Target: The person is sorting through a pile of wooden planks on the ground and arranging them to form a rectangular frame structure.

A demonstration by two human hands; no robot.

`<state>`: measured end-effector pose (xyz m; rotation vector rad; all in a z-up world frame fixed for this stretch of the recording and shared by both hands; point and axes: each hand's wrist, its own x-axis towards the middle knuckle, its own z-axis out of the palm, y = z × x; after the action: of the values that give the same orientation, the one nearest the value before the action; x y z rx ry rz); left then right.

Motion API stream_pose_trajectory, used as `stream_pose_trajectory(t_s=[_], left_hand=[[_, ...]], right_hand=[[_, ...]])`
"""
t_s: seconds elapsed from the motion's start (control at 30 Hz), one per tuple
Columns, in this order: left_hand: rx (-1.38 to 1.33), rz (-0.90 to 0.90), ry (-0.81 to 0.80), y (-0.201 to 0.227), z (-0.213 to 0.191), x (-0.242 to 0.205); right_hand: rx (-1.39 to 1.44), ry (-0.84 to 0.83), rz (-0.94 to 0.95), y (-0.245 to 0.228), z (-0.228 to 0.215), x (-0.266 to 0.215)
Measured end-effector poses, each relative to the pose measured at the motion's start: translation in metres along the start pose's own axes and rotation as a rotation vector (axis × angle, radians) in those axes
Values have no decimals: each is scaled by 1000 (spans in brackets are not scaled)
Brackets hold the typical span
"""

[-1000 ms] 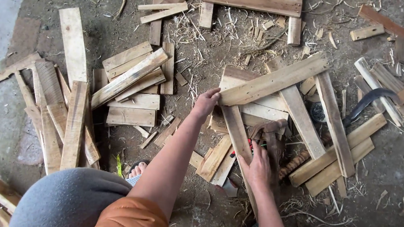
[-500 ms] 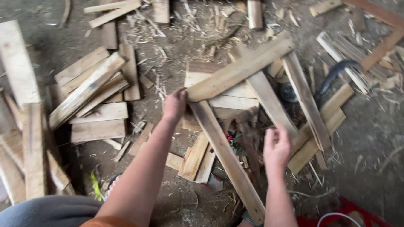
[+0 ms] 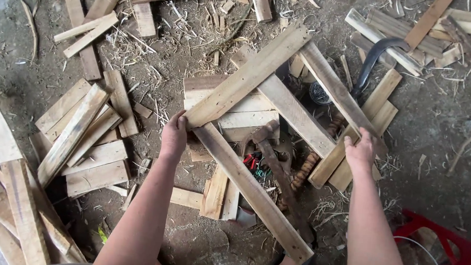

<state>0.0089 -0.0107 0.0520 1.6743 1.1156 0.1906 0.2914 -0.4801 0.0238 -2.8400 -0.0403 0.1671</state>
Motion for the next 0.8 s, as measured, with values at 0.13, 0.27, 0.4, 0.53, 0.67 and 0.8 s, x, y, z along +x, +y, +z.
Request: stream_pose_trajectory(t_s=[0.13, 0.27, 0.4, 0.53, 0.67, 0.8], left_hand=[[-18, -39, -10, 8, -3, -4], [-39, -130, -68, 19, -9, -2], [-73, -211, -104, 25, -14, -3], [47, -140, -60, 5, -6, 8], [-25, -151, -67, 7, -4, 7], [-48, -110, -57, -7, 2, 14]], right_hand=[[-45, -68, -3, 1, 3, 18], [-54, -81, 3, -42, -37, 10], [-242, -175, -26, -41, -42, 37], [-307, -175, -49, -36, -43, 56], [-336, -160, -65, -15, -35, 69], [-435, -42, -180, 23, -33, 92]])
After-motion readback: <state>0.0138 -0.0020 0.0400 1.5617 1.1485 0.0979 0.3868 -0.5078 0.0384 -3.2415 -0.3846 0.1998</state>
